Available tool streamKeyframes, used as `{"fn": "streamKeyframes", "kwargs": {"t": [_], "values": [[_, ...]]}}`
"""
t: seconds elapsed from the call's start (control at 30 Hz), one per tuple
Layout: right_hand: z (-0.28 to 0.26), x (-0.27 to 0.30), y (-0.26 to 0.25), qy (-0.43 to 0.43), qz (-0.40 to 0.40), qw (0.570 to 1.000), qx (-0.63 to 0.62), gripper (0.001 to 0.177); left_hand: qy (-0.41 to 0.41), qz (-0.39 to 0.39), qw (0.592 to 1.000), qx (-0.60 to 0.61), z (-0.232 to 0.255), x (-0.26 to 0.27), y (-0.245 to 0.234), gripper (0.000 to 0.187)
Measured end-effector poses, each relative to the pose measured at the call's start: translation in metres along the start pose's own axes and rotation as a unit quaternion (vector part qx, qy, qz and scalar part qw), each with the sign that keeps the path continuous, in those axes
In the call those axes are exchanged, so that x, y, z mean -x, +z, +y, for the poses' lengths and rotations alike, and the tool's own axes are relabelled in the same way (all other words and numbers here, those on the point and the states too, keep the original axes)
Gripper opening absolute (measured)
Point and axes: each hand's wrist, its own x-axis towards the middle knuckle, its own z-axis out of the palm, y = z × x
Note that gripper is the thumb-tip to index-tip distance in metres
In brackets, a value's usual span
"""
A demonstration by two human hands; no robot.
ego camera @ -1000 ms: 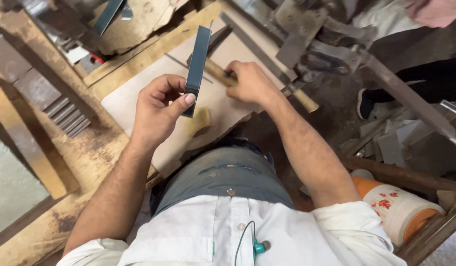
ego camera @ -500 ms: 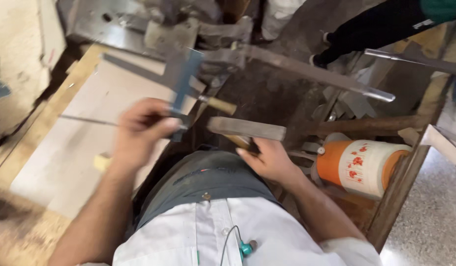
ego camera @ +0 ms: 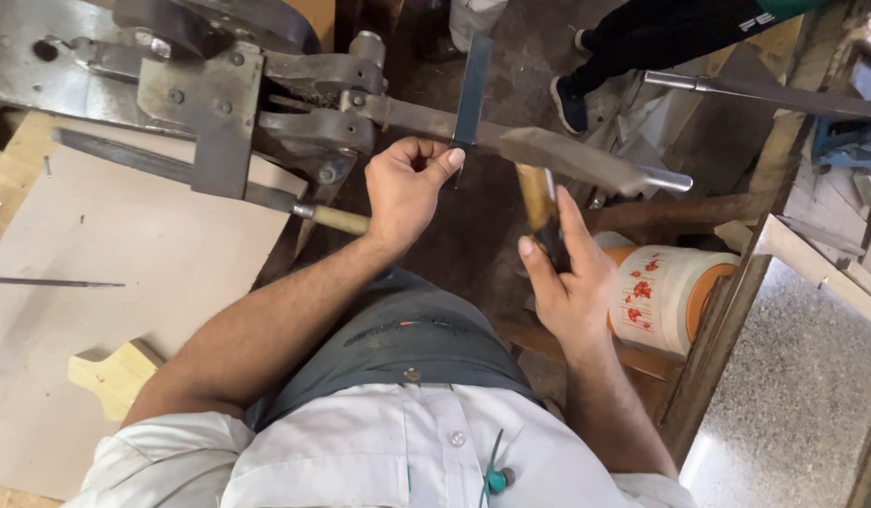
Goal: The person repeatedly bends a metal strip using a manual press machine and a wooden block. They position the strip, operate the press, and then use a hammer to refine the bend on the block. This cycle is repeated multiple times throughout the clip.
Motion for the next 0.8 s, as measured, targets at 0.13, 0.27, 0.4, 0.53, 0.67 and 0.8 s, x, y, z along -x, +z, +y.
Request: {"fn": "streamKeyframes", "kwargs": {"t": [0.13, 0.27, 0.4, 0.53, 0.67, 0.8], "values": [[-0.006, -0.02, 0.0, 0.001, -0.04, 0.999, -0.005, 0.056, 0.028, -0.019, 0.999, 0.006, 0.003, 0.002, -0.001, 0.017], [-0.013, -0.031, 0.001, -0.037, -0.051, 0.998, 0.026, 0.054, 0.082, -0.03, 0.996, 0.002, 0.0, 0.003, -0.002, 0.016], [-0.016, -0.041, -0.001, 0.003, -0.106, 0.993, 0.051, 0.055, 0.09, -0.05, 0.995, -0.001, -0.003, -0.001, -0.005, 0.015], [-0.023, -0.04, -0.005, -0.021, -0.073, 0.996, 0.046, 0.055, 0.093, -0.048, 0.995, 0.001, -0.001, -0.001, -0.005, 0.014], [-0.021, -0.041, 0.0, -0.042, -0.089, 0.992, 0.08, 0.056, 0.094, -0.052, 0.994, 0.011, -0.003, 0.0, -0.006, 0.014], [-0.019, -0.044, -0.005, -0.023, -0.093, 0.993, 0.063, 0.055, 0.078, -0.051, 0.996, 0.009, -0.002, -0.001, -0.005, 0.015]]}}
